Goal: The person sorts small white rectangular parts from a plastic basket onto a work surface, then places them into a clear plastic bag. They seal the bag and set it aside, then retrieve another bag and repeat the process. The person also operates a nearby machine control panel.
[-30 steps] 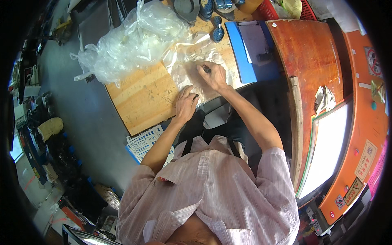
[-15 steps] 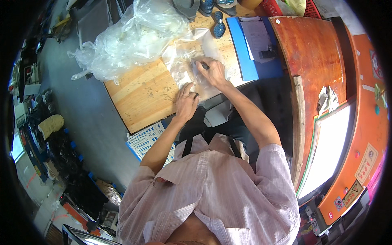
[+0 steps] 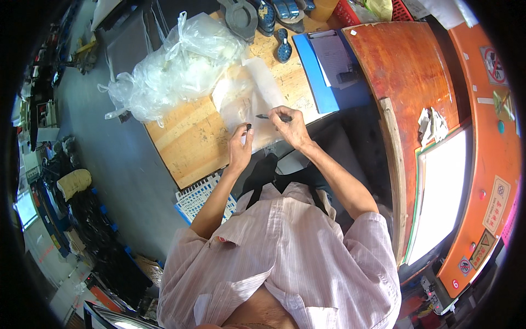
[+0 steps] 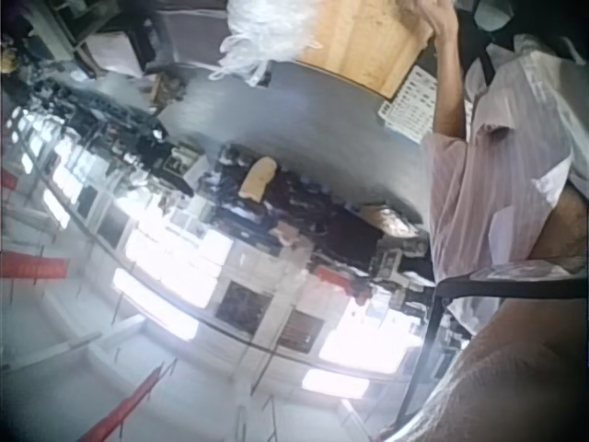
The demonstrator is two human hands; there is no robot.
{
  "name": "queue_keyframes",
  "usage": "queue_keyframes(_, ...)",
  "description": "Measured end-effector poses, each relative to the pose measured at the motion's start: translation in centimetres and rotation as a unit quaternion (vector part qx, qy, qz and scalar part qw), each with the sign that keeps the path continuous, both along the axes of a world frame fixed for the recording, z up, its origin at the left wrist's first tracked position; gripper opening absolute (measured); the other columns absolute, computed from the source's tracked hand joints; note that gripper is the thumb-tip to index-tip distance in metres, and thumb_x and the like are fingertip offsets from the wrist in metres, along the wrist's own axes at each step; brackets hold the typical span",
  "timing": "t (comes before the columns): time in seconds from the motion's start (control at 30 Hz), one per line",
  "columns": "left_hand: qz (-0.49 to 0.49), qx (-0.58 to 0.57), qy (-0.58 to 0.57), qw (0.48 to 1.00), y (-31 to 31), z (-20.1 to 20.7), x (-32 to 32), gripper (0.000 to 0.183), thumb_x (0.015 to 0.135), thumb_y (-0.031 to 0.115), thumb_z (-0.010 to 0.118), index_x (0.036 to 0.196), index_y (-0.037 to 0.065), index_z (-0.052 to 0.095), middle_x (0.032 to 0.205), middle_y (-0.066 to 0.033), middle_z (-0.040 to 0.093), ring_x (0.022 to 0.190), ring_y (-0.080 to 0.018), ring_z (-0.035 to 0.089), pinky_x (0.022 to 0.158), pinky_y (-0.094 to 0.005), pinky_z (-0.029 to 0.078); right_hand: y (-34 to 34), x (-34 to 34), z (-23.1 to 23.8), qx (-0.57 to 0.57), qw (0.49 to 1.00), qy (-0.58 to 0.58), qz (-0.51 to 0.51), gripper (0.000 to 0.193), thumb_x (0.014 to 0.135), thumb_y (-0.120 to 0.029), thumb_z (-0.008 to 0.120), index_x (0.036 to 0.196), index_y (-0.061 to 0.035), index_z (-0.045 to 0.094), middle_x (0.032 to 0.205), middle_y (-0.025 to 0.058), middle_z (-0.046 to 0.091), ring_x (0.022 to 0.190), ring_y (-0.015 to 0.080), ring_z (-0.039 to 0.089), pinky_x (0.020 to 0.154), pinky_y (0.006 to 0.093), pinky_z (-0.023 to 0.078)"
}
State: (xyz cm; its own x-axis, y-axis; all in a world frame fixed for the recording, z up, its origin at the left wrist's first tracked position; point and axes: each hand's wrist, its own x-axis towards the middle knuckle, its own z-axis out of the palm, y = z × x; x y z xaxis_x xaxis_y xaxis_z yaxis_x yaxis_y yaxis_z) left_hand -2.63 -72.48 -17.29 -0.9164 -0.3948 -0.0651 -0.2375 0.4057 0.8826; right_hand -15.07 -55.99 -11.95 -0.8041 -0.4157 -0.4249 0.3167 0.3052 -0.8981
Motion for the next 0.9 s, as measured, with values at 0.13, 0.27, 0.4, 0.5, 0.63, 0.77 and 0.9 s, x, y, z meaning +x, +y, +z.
queue_keyframes(0.13,-0.008,0.031,-0.028,0.999,-0.8,1.4,-0.3,0.021,0.099,0.014,0.064,0.112,-0.003,0.065,0.108,-0.0208,0.07,0.094,-0.037,0.069,0.084,-0.0425,0.054,-0.4,1.4,1.2,-0.06,0.997,-0.042,-0.014,0.031,0.098,-0.028,0.07,0.098,0.0027,0.073,0.074,0.0017,0.064,0.066,0.0084,0.057,0.063,0.0253,0.049)
queue_keyframes(0.27,-0.035,0.006,-0.031,0.999,-1.3,2.6,-0.5,0.023,0.1,0.016,0.063,0.113,-0.003,0.066,0.101,-0.0201,0.071,0.087,-0.0332,0.069,0.08,-0.0411,0.053,-0.4,1.6,1.9,-0.076,0.996,-0.042,0.004,0.027,0.099,-0.024,0.069,0.094,0.0021,0.072,0.073,0.0006,0.063,0.064,0.0076,0.056,0.061,0.0247,0.048)
queue_keyframes(0.4,-0.129,-0.11,0.009,0.986,-2.5,4.5,0.0,0.023,0.097,0.012,0.065,0.114,-0.003,0.067,0.102,-0.0214,0.07,0.089,-0.0397,0.068,0.079,-0.0432,0.053,0.3,0.8,2.5,-0.038,0.996,-0.026,0.077,0.029,0.098,-0.027,0.07,0.089,0.0009,0.072,0.069,-0.0009,0.061,0.062,0.0066,0.055,0.06,0.0248,0.048)
queue_keyframes(0.5,-0.199,-0.08,-0.015,0.977,-2.9,5.8,0.6,0.021,0.097,0.01,0.065,0.113,-0.003,0.068,0.098,-0.0217,0.068,0.09,-0.0427,0.066,0.078,-0.0459,0.052,0.6,0.1,2.6,-0.021,0.99,-0.05,0.133,0.033,0.097,-0.031,0.072,0.087,0.0001,0.073,0.068,-0.0007,0.061,0.06,0.0068,0.056,0.056,0.0243,0.047)
queue_keyframes(0.63,-0.249,-0.04,-0.064,0.965,-2.7,6.5,1.7,0.02,0.097,0.011,0.064,0.11,-0.004,0.067,0.092,-0.0223,0.064,0.085,-0.0417,0.065,0.073,-0.0456,0.051,0.8,0.8,2.1,-0.035,0.984,-0.132,0.118,0.026,0.095,-0.024,0.072,0.09,0.0008,0.074,0.067,0.0018,0.063,0.057,0.0091,0.058,0.054,0.0234,0.048)
queue_keyframes(0.77,-0.25,-0.087,-0.015,0.964,-2.0,5.7,3.4,0.018,0.096,0.011,0.066,0.107,-0.003,0.067,0.087,-0.0207,0.064,0.08,-0.041,0.065,0.07,-0.0462,0.051,1.4,3.8,1.1,-0.052,0.98,-0.189,0.029,0.025,0.094,-0.023,0.073,0.083,-0.0004,0.072,0.065,0.0021,0.063,0.053,0.0091,0.059,0.05,0.0228,0.047)
queue_keyframes(0.9,-0.28,-0.13,-0.042,0.95,-1.3,5.0,5.0,0.017,0.095,0.011,0.068,0.106,-0.003,0.067,0.086,-0.0199,0.065,0.079,-0.0403,0.065,0.069,-0.0474,0.052,1.8,6.8,-0.1,-0.024,0.963,-0.259,-0.066,0.027,0.095,-0.025,0.075,0.081,-0.0024,0.069,0.063,0.0026,0.062,0.052,0.0114,0.059,0.047,0.025,0.046)
